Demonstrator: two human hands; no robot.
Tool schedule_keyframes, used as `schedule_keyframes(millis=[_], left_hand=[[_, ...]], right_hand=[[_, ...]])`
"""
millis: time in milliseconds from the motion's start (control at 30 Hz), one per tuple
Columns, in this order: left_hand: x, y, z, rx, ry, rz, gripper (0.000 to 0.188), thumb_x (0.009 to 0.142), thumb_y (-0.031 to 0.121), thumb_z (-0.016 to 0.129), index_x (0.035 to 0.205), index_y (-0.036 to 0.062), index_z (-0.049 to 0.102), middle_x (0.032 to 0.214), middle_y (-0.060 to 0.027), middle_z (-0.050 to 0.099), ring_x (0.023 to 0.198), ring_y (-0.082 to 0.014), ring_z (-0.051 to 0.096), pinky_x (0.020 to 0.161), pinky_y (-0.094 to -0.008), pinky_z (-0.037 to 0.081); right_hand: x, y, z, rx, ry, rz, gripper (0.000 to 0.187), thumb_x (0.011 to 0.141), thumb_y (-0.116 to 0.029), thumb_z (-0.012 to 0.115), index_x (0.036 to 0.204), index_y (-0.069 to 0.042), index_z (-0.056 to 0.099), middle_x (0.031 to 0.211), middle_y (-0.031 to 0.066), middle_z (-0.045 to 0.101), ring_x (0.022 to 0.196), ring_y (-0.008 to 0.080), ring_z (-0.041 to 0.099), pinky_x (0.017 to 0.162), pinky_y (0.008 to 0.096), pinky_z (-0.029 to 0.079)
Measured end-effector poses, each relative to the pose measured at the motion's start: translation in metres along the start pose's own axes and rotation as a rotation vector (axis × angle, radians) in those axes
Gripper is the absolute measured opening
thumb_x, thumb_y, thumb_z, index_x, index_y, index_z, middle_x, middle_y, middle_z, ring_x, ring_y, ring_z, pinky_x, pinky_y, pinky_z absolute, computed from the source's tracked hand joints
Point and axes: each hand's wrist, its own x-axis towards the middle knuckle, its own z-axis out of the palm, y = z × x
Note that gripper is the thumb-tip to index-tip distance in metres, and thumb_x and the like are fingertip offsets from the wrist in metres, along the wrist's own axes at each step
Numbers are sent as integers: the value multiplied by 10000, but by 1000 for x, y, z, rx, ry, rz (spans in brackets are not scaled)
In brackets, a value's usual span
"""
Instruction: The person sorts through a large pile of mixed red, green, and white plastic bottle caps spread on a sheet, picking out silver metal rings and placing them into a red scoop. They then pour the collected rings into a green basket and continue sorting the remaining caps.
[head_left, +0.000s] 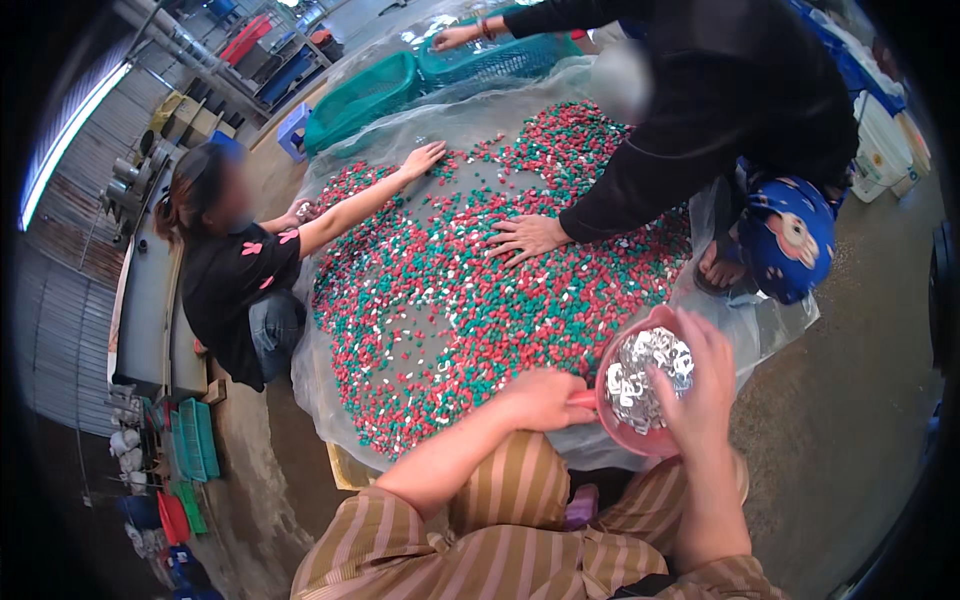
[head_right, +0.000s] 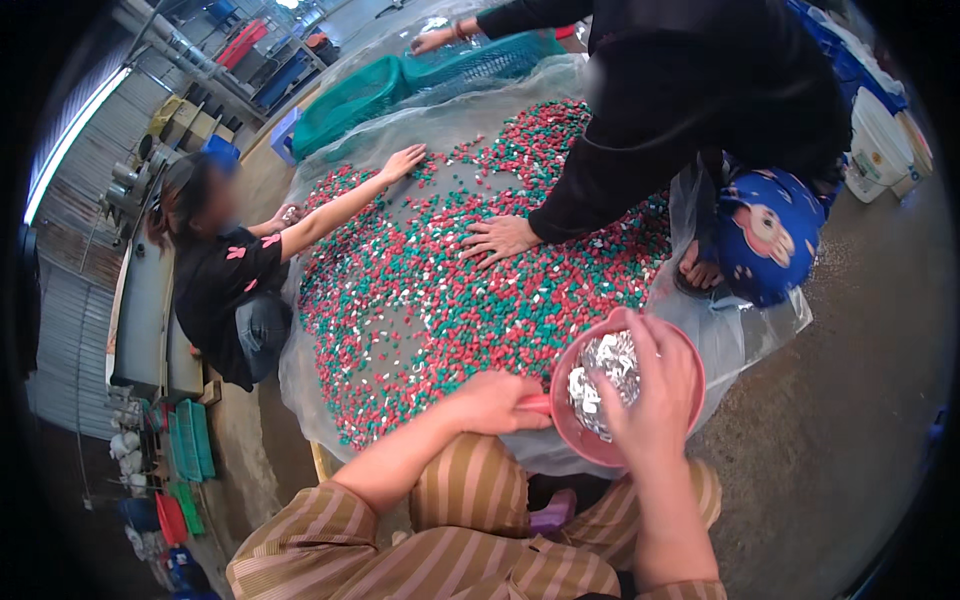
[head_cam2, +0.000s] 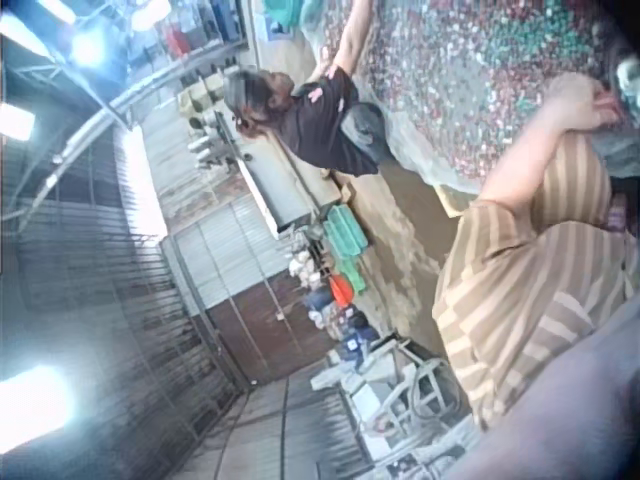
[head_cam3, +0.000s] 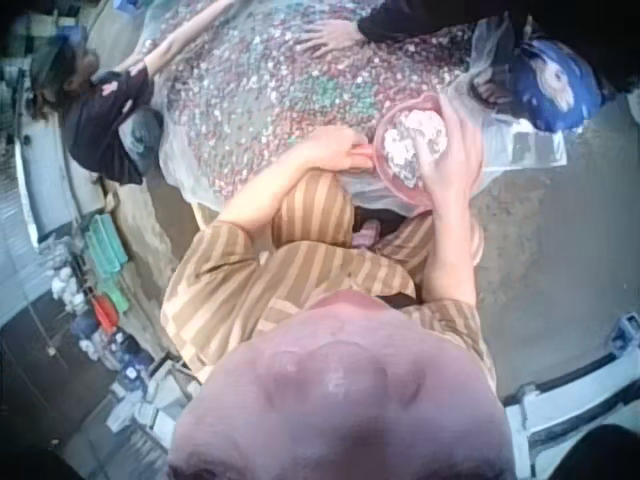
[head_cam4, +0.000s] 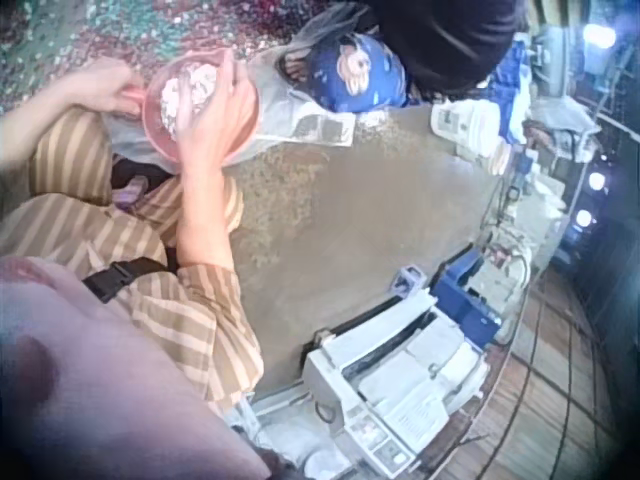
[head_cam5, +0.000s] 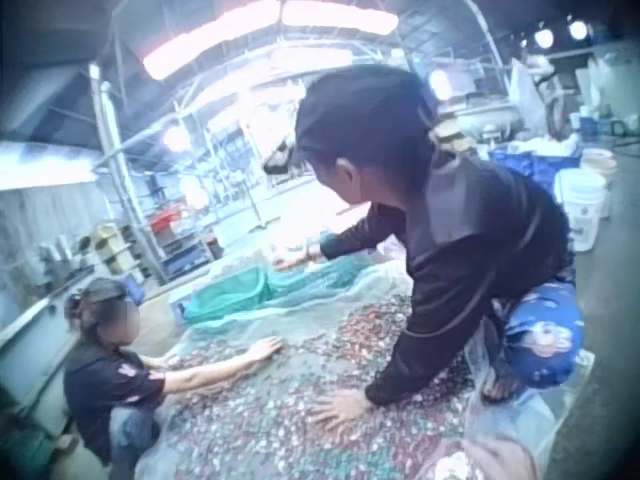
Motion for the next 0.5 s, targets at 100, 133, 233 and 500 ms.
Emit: schedule_keyframes(millis=[100, 133, 233, 500], left_hand=[[33, 5, 7, -81, -33, -7, 418, 777, 478, 622, 973, 109, 637, 868, -160, 654, 848, -349, 620, 747, -465, 473], [42, 9, 7, -86, -28, 2, 424, 782, 483, 618, 979, 108, 635, 850, -166, 652, 822, -357, 620, 727, -467, 474], [55, 15, 13, -150, 8, -17, 426, 788, 482, 617, 984, 105, 633, 828, -169, 651, 782, -367, 622, 700, -475, 476], [-50, 26, 7, -468, 211, -230, 418, 772, 437, 643, 1020, 101, 633, 866, -162, 659, 798, -325, 643, 708, -419, 497]], right_hand=[[19, 4, 10, 129, 58, -60, 413, 657, -48, 703, 1059, -10, 614, 970, 138, 601, 933, 297, 556, 848, 396, 413], [23, 12, 6, 129, 97, 3, 379, 676, -44, 687, 1045, -3, 614, 958, 138, 601, 911, 297, 554, 833, 391, 420], [18, 41, 3, 116, 246, 206, 291, 733, -32, 639, 1018, 17, 609, 936, 140, 597, 855, 296, 549, 788, 382, 436], [-68, 2, -37, -18, 237, 511, 266, 801, -52, 565, 1058, 19, 567, 986, 155, 555, 868, 280, 547, 802, 365, 442]])
